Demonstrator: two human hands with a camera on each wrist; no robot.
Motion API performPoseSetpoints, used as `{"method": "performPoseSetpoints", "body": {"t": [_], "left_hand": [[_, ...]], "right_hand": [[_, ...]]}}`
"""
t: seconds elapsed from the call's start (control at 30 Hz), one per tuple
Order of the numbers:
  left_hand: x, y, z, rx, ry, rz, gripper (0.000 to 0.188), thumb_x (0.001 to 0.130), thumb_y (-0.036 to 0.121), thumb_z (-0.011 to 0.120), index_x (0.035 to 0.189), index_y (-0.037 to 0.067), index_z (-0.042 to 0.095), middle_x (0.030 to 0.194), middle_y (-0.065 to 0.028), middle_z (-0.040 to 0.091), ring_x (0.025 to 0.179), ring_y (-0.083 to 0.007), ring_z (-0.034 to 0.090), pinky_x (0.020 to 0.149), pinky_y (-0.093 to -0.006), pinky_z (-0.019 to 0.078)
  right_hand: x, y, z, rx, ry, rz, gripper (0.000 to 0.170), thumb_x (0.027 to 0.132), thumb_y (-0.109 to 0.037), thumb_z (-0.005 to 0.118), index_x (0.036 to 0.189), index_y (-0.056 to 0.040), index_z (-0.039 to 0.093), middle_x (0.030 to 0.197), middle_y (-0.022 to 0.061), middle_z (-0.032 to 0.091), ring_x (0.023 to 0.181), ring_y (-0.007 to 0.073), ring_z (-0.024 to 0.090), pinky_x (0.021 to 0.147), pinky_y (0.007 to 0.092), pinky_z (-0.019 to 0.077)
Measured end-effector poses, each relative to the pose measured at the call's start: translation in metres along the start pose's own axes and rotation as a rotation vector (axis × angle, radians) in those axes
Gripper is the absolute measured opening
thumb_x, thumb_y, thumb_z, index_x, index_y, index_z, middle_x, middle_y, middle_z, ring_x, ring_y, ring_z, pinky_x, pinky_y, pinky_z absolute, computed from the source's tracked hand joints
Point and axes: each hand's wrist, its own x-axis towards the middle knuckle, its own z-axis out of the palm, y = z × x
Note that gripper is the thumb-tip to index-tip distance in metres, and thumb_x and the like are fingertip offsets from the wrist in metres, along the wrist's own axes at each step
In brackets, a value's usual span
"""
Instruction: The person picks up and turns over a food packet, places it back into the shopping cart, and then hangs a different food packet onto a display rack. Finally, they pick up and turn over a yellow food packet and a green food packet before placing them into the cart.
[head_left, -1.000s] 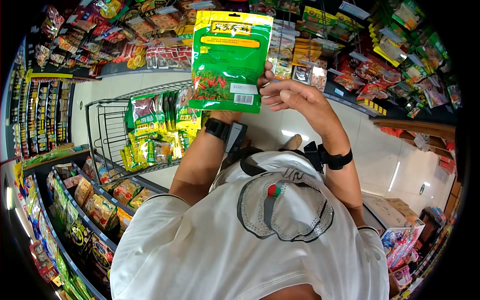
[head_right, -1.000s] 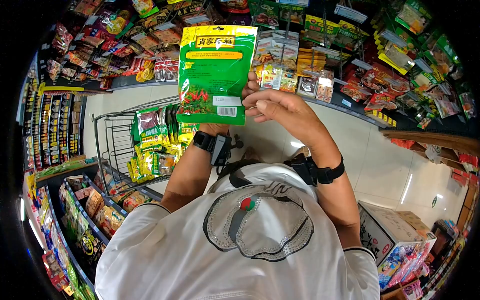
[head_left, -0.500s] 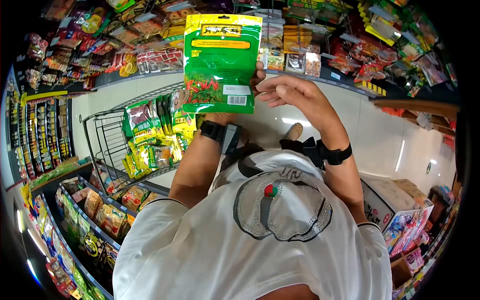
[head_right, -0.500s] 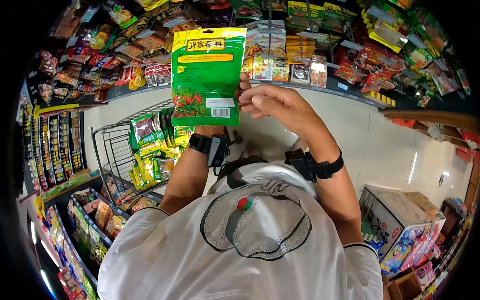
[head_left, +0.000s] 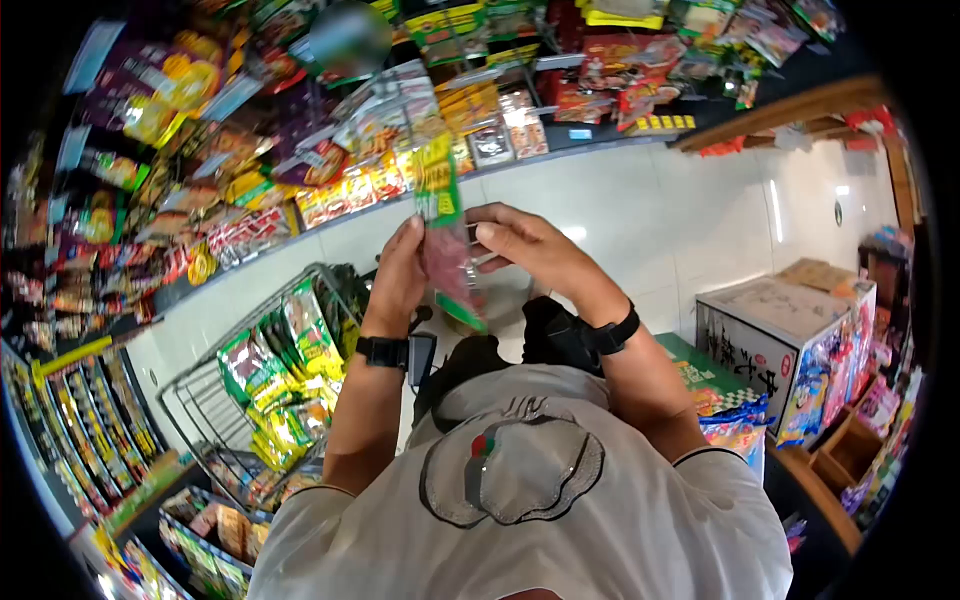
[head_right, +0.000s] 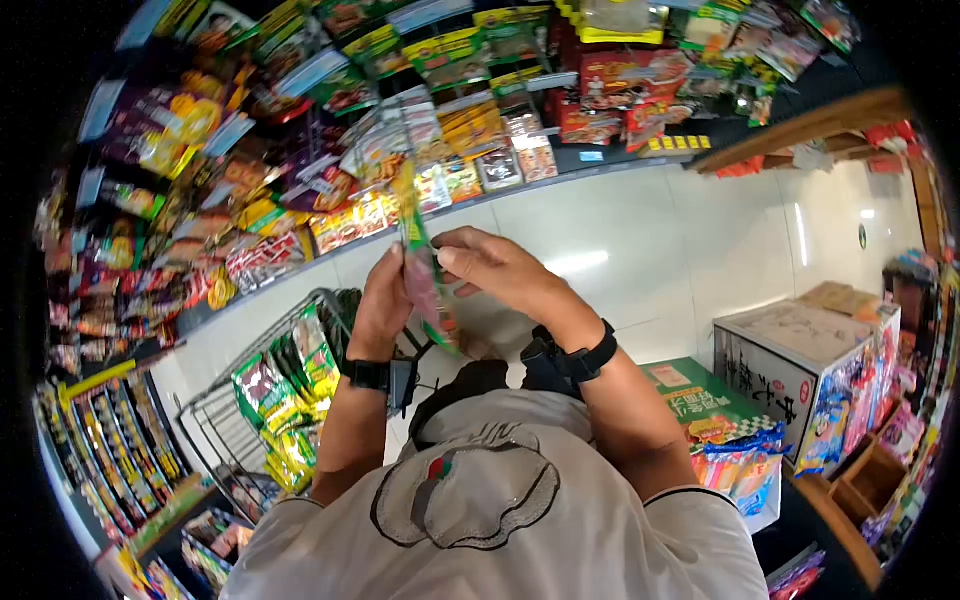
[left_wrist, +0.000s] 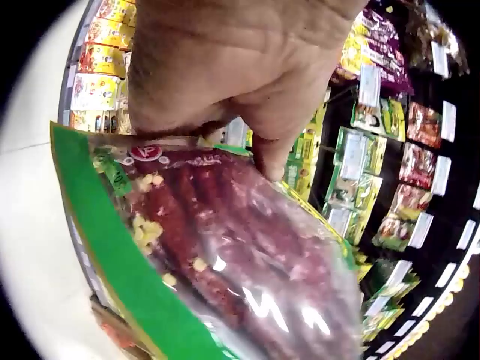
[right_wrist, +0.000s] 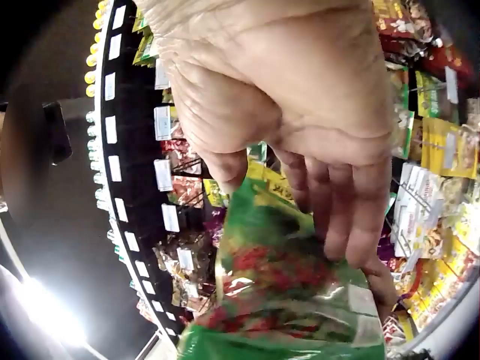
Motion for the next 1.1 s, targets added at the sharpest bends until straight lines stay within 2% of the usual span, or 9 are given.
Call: {"method": "performPoseSetpoints", "body": {"t": [0.1, 0.2, 0.43, 0.6, 0.77, 0.83, 0.9, 0.97, 1.1], "left_hand": [[0.039, -0.044, -0.014, 0.175, 0.157, -0.051, 0.022, 0.100, 0.024, 0.057, 0.107, 0.003, 0.058, 0.099, -0.0043, 0.063, 0.091, -0.0135, 0.060, 0.081, -0.0293, 0.0494], [0.064, -0.067, -0.010, 0.349, 0.214, -0.169, 0.035, 0.093, 0.029, 0.068, 0.107, -0.001, 0.058, 0.099, -0.0060, 0.063, 0.091, -0.0130, 0.058, 0.082, -0.0273, 0.0472], [0.160, -0.133, -0.005, 0.390, 0.055, -0.362, 0.044, 0.091, 0.029, 0.069, 0.119, -0.003, 0.057, 0.108, -0.0081, 0.063, 0.097, -0.0161, 0.059, 0.086, -0.0287, 0.0477], [0.231, -0.173, -0.010, 0.393, 0.017, -0.467, 0.042, 0.093, 0.022, 0.067, 0.126, -0.002, 0.053, 0.118, -0.0095, 0.063, 0.108, -0.0191, 0.060, 0.094, -0.0301, 0.0472], [0.300, -0.207, -0.022, 0.444, 0.109, -0.423, 0.043, 0.095, 0.026, 0.065, 0.126, -0.001, 0.054, 0.116, -0.0068, 0.064, 0.103, -0.0177, 0.062, 0.092, -0.0297, 0.0475], [0.323, -0.211, -0.015, 0.457, 0.150, -0.319, 0.031, 0.095, 0.026, 0.064, 0.120, 0.008, 0.059, 0.106, -0.0007, 0.066, 0.090, -0.0131, 0.063, 0.076, -0.0305, 0.0496], [0.343, -0.213, -0.012, 0.526, 0.191, -0.273, 0.025, 0.095, 0.021, 0.063, 0.113, 0.005, 0.058, 0.097, -0.0017, 0.065, 0.086, -0.0125, 0.062, 0.071, -0.0307, 0.0490], [0.365, -0.219, -0.016, 0.483, 0.190, -0.218, 0.022, 0.095, 0.018, 0.063, 0.112, 0.005, 0.058, 0.098, -0.0011, 0.065, 0.089, -0.0125, 0.061, 0.076, -0.0293, 0.0484], [0.390, -0.226, -0.025, 0.422, 0.228, -0.178, 0.028, 0.093, 0.020, 0.066, 0.118, 0.011, 0.058, 0.106, 0.0013, 0.064, 0.096, -0.0139, 0.059, 0.080, -0.0306, 0.0462]], "right_hand": [[0.000, 0.040, -0.043, -0.040, 0.148, 0.048, 0.051, 0.095, -0.036, 0.064, 0.126, 0.0028, 0.054, 0.106, 0.0092, 0.065, 0.094, 0.0145, 0.061, 0.081, 0.0276, 0.0503], [0.005, 0.088, -0.083, -0.115, 0.265, 0.045, 0.042, 0.094, -0.030, 0.064, 0.121, 0.0020, 0.059, 0.094, 0.0060, 0.065, 0.083, 0.0095, 0.056, 0.074, 0.0245, 0.0469], [0.021, 0.177, -0.178, 0.075, 0.512, 0.236, 0.031, 0.093, -0.021, 0.062, 0.117, -0.0006, 0.063, 0.096, 0.0044, 0.066, 0.082, 0.0109, 0.059, 0.075, 0.0275, 0.0489], [0.046, 0.211, -0.242, 0.097, 0.525, 0.322, 0.040, 0.093, -0.021, 0.060, 0.123, 0.0045, 0.057, 0.096, 0.0120, 0.067, 0.083, 0.0168, 0.062, 0.076, 0.0303, 0.0505], [0.085, 0.257, -0.296, 0.060, 0.605, 0.311, 0.039, 0.094, -0.016, 0.058, 0.127, 0.0034, 0.053, 0.102, 0.0122, 0.064, 0.091, 0.0179, 0.060, 0.083, 0.0289, 0.0485], [0.092, 0.245, -0.311, -0.038, 0.609, 0.327, 0.042, 0.094, -0.018, 0.058, 0.129, 0.0034, 0.051, 0.104, 0.0120, 0.064, 0.092, 0.0180, 0.059, 0.084, 0.0286, 0.0475], [0.103, 0.244, -0.323, 0.004, 0.570, 0.327, 0.048, 0.093, -0.021, 0.060, 0.133, 0.0030, 0.049, 0.104, 0.0100, 0.063, 0.095, 0.0174, 0.058, 0.086, 0.0284, 0.0459], [0.118, 0.252, -0.340, -0.002, 0.536, 0.325, 0.049, 0.093, -0.021, 0.060, 0.135, 0.0024, 0.048, 0.103, 0.0093, 0.063, 0.097, 0.0172, 0.057, 0.087, 0.0280, 0.0451], [0.146, 0.267, -0.364, -0.207, 0.551, 0.247, 0.051, 0.088, -0.031, 0.060, 0.129, -0.0013, 0.054, 0.106, 0.0184, 0.066, 0.099, 0.0281, 0.064, 0.086, 0.0329, 0.0491]]}}
